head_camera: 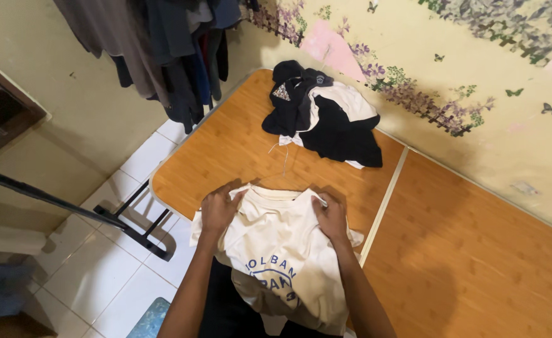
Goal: The person smooths out a white t-shirt on a wooden table, places it on a hanger, and hangs it on a clothes rack. They repeat the process with a black t-shirt, smoothing it out before placing it on a hanger.
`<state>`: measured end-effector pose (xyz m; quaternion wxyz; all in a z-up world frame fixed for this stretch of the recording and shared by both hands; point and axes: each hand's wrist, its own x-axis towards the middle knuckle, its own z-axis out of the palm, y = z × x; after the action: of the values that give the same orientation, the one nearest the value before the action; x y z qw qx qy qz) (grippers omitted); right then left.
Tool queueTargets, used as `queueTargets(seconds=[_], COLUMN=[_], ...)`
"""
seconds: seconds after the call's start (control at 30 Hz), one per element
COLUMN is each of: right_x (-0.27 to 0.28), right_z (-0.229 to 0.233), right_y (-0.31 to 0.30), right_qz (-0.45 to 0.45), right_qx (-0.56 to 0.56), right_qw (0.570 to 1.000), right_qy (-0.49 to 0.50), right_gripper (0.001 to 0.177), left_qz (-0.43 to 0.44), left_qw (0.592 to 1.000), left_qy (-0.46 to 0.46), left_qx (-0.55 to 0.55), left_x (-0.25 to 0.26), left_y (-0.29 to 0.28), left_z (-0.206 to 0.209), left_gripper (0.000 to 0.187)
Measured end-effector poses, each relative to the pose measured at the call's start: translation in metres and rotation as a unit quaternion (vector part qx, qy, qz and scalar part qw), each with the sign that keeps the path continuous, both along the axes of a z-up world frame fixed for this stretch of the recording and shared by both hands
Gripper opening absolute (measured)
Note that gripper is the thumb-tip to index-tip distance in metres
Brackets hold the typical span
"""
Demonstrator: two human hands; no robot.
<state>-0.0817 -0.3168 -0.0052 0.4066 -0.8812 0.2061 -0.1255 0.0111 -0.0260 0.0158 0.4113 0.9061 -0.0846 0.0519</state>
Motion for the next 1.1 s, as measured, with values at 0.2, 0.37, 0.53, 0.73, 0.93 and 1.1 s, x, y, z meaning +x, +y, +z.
queueTargets(seconds=[0.2, 0.37, 0.53, 0.73, 0.93, 1.1], right_x=[-0.009, -0.030, -0.033, -0.017, -0.017, -0.023], right_z=[-0.006, -0.004, 0.007, 0.007, -0.005, -0.006], right_y=[-0.011, -0.029, -0.021, 0.000, 0.005, 0.002], right_qz=[0.038, 0.024, 0.032, 0.074, 0.042, 0.021], right_qx=[-0.238, -0.033, -0.004, -0.210, -0.128, -0.104], right_qw=[0.951, 0.992, 0.993, 0.964, 0.983, 0.984], right_qy=[-0.191, -0.122, -0.116, -0.146, -0.122, -0.143], right_gripper=[0.026, 0.030, 0.041, 0.039, 0.025, 0.023], left_qz=[-0.011, -0.017, -0.014, -0.020, -0.014, -0.001], left_qw=[0.998, 0.997, 1.000, 1.000, 0.999, 1.000], left_qy=[-0.068, -0.068, -0.020, -0.014, 0.002, 0.000], left_qx=[0.005, 0.018, 0.007, -0.006, -0.029, -0.029], left_x=[0.003, 0.003, 0.002, 0.001, -0.003, -0.004], left_y=[0.002, 0.003, 0.002, 0.002, 0.001, 0.001], left_z=[-0.014, -0.017, -0.009, 0.002, 0.013, 0.013], left_gripper=[0.045, 0.045, 0.046, 0.044, 0.038, 0.044])
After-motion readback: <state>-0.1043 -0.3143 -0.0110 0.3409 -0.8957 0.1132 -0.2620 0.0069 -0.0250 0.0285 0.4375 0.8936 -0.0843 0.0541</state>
